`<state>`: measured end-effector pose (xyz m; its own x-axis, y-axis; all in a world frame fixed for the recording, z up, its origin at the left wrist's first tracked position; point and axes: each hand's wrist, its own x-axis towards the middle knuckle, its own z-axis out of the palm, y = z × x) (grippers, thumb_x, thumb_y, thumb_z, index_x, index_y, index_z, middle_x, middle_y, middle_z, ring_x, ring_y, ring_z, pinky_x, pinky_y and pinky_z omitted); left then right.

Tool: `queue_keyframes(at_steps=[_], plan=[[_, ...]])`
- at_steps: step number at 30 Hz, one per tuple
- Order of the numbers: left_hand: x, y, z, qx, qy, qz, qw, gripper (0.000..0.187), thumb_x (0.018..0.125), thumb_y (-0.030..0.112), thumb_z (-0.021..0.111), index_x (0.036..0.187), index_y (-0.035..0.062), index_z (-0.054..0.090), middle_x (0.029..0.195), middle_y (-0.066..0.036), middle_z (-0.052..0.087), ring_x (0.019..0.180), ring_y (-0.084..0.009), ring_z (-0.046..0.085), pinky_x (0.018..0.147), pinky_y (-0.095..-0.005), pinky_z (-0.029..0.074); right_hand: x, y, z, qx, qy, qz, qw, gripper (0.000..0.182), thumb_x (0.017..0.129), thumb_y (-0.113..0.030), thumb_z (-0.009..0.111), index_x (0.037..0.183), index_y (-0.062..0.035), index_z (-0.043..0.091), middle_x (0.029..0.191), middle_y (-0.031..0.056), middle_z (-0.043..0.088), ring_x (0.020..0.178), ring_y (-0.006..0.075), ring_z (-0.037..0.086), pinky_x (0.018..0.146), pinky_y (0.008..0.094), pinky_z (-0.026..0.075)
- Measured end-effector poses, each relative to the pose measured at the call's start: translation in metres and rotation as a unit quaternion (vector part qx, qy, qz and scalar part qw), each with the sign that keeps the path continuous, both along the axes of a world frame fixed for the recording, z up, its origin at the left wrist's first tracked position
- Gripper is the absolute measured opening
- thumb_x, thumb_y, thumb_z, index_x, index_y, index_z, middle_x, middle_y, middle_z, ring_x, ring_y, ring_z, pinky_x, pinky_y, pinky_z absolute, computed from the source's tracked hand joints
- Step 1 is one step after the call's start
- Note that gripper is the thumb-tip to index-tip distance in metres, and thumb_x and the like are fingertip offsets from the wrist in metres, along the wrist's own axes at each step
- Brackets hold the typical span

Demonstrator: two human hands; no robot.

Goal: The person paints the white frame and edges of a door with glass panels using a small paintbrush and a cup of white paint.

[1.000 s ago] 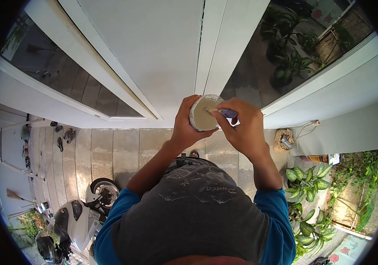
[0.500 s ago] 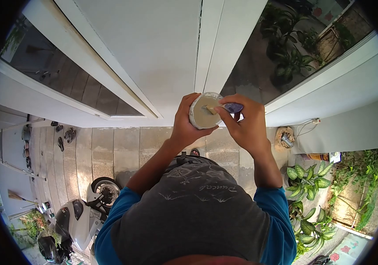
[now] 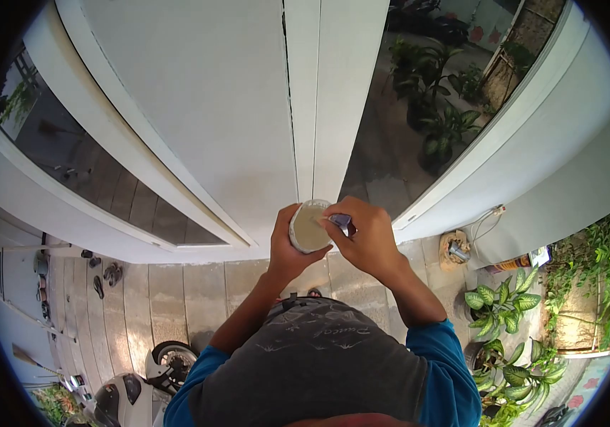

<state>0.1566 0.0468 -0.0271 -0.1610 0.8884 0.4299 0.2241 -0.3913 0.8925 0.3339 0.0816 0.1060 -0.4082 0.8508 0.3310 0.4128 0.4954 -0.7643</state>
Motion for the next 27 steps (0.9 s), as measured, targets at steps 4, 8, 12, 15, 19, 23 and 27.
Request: queue_keyframes(at_steps=[4, 8, 12, 15, 19, 23, 27], plan=[[0.0, 0.001, -0.001, -0.009, 0.009, -0.003, 1.0, 0.091, 0.063, 0.019, 0.098, 0.137, 0.0051, 0.048, 0.129, -0.012, 0.057, 0.118, -0.0262, 0.06, 0.1, -0.0395, 0.051, -0.001, -0.002, -0.003, 0.029, 0.01, -0.009, 0.999, 0.022, 0.086, -0.019, 0.081, 0.097, -0.0024, 0.073, 0.07, 0.0115, 0.067, 0.051, 0.02, 0.057, 0.051, 0.0333, 0.046], [0.001, 0.002, -0.001, 0.0, 0.001, -0.014, 1.0, 0.09, 0.063, 0.019, 0.098, 0.137, 0.0055, 0.048, 0.128, -0.012, 0.057, 0.118, -0.0258, 0.061, 0.099, -0.0395, 0.051, -0.002, 0.001, -0.006, 0.098, 0.0, -0.011, 0.995, 0.024, 0.087, -0.021, 0.082, 0.099, -0.0021, 0.074, 0.068, 0.0124, 0.066, 0.053, 0.0202, 0.059, 0.052, 0.0331, 0.046], [0.001, 0.003, 0.003, 0.0, 0.005, -0.015, 1.0, 0.087, 0.065, 0.019, 0.097, 0.136, 0.0058, 0.048, 0.125, -0.011, 0.059, 0.115, -0.024, 0.062, 0.097, -0.0386, 0.052, 0.001, -0.001, 0.0, 0.106, -0.082, 0.016, 0.991, 0.021, 0.089, -0.021, 0.076, 0.1, -0.0041, 0.073, 0.087, 0.0138, 0.074, 0.075, 0.0337, 0.073, 0.067, 0.0407, 0.057], [0.003, 0.003, 0.005, 0.002, -0.001, -0.018, 1.0, 0.086, 0.066, 0.019, 0.097, 0.136, 0.0059, 0.048, 0.123, -0.011, 0.061, 0.112, -0.0231, 0.064, 0.096, -0.0382, 0.053, -0.002, 0.001, -0.005, 0.145, -0.016, 0.005, 0.989, 0.023, 0.087, -0.021, 0.082, 0.1, -0.0039, 0.076, 0.074, 0.0119, 0.07, 0.058, 0.0266, 0.066, 0.057, 0.0354, 0.052], [0.003, 0.004, 0.006, 0.012, 0.005, -0.014, 1.0, 0.086, 0.066, 0.019, 0.098, 0.136, 0.006, 0.048, 0.121, -0.011, 0.063, 0.111, -0.0227, 0.065, 0.095, -0.0381, 0.054, 0.0, 0.003, -0.004, 0.132, -0.022, 0.035, 0.99, 0.02, 0.087, -0.019, 0.081, 0.098, -0.0034, 0.076, 0.08, 0.0125, 0.071, 0.063, 0.027, 0.067, 0.059, 0.0355, 0.053], [0.005, 0.003, 0.009, 0.006, -0.018, -0.017, 1.0, 0.079, 0.068, 0.009, 0.09, 0.135, 0.006, 0.048, 0.123, -0.01, 0.064, 0.114, -0.0208, 0.064, 0.098, -0.0384, 0.052, 0.002, 0.002, -0.004, 0.153, -0.023, 0.044, 0.987, 0.021, 0.085, -0.018, 0.083, 0.096, -0.0024, 0.075, 0.084, 0.0146, 0.072, 0.068, 0.0274, 0.07, 0.061, 0.0349, 0.055], [0.003, 0.005, -0.001, 0.006, -0.02, -0.015, 1.0, 0.084, 0.066, 0.011, 0.094, 0.136, 0.0054, 0.047, 0.123, -0.011, 0.063, 0.114, -0.022, 0.064, 0.099, -0.0385, 0.052, 0.003, 0.002, -0.011, 0.096, 0.036, 0.03, 0.994, 0.018, 0.086, -0.017, 0.079, 0.094, -0.0019, 0.073, 0.084, 0.0123, 0.074, 0.065, 0.025, 0.069, 0.062, 0.0347, 0.055]])
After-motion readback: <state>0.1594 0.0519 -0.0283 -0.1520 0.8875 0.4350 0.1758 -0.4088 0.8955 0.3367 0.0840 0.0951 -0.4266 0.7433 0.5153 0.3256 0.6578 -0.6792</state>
